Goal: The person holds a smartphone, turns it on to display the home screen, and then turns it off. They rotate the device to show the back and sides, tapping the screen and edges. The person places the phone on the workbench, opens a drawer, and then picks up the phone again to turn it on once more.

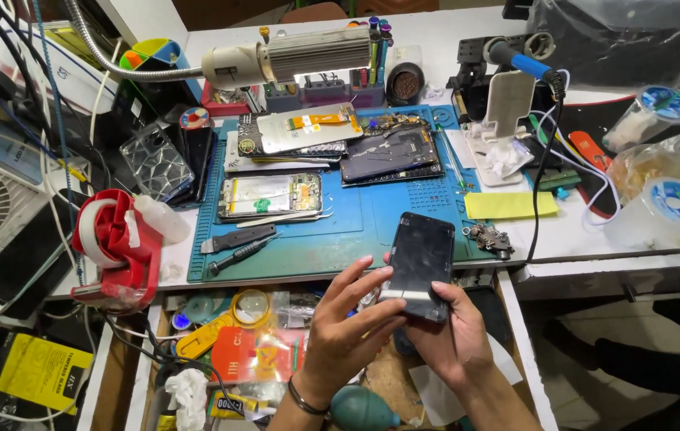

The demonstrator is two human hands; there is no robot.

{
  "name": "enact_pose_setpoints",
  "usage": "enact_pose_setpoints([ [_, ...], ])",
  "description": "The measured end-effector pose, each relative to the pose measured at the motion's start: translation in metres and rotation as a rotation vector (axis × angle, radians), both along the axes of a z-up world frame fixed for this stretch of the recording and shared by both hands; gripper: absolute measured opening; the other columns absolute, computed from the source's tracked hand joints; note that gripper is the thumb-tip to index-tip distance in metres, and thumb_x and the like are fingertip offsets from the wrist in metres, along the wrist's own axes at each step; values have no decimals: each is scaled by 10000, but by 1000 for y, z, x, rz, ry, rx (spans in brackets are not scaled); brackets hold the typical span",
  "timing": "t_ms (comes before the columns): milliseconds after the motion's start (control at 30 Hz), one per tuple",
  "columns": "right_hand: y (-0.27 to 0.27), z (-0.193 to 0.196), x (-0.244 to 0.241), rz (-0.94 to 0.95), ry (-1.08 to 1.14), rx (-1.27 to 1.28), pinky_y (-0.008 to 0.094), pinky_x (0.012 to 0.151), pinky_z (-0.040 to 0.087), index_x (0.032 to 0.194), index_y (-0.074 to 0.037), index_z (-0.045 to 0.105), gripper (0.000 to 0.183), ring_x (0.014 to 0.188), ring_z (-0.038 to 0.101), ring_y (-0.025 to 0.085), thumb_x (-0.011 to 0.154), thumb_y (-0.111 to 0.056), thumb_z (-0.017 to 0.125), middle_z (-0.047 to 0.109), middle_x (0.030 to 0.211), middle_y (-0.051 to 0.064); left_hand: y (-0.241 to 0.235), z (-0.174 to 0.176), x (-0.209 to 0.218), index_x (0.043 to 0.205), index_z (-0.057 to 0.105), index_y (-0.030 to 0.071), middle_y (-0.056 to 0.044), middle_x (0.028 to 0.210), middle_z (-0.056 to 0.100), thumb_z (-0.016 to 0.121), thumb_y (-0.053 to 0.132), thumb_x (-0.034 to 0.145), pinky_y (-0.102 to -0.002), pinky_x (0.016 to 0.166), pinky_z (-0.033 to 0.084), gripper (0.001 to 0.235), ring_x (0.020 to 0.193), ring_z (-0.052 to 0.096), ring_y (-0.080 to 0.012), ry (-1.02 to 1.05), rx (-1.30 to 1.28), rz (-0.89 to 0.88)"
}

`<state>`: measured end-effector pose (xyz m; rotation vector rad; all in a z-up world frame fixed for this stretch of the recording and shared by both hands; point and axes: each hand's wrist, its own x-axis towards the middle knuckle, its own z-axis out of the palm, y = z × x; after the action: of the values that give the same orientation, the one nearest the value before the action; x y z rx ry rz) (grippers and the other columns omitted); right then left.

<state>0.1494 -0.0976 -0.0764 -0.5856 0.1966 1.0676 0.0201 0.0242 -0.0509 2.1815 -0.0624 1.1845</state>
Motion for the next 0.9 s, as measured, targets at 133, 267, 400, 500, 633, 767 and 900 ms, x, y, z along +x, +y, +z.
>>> enact_pose_setpoints([
  [133,-3,-3,0,8,2,-11,395,882,526,1284,79,594,431,1017,657,311,994,-216,476,694,1190,223,1,1,1,1132,731,121,-178,1375,616,722,127,980,-574,1119,558,152,1357,547,-469,-8,13,-2],
  [267,0,10,-3,27,-22,-35,421,914,511,1394,79,546,534,1127,627,357,974,-235,447,655,1320,250,2,-3,0,1179,737,157,-183,1419,597,681,131,1009,-590,1150,534,180,1400,513,-477,-1,3,-14],
  [400,5,31,-7,-5,-15,-167,465,1055,417,1474,84,476,605,1229,537,373,975,-234,348,577,1413,249,-2,-5,4,1130,752,171,-180,1413,602,716,107,989,-593,1145,541,159,1392,510,-490,-18,59,27],
  [500,7,33,-7,-19,-1,-140,435,978,472,1334,70,554,478,1151,594,357,992,-238,425,639,1275,240,-3,-5,4,1091,764,157,-196,1461,546,650,113,1026,-603,1166,494,138,1439,437,-490,1,78,7],
  [633,12,39,-10,-33,-7,-200,446,1122,380,1442,53,487,552,1293,519,334,976,-194,324,564,1445,208,-7,-9,0,1201,741,272,-206,1629,337,634,-52,938,-725,1280,231,431,1571,226,-505,108,-28,-96],
  [767,10,0,-5,55,-182,530,468,1134,444,1534,65,334,547,1391,486,367,1027,-87,472,464,1537,269,-5,-1,3,1255,674,154,-105,1336,693,801,-23,863,-597,1256,372,448,1322,649,-335,-47,-325,-23],
  [900,12,18,-11,20,-331,506,523,1112,467,1546,44,311,570,1325,540,469,1034,-95,516,449,1540,275,-1,6,-4,716,676,92,-1,633,718,813,130,831,-533,1103,504,183,481,556,-69,-154,-420,190],
])
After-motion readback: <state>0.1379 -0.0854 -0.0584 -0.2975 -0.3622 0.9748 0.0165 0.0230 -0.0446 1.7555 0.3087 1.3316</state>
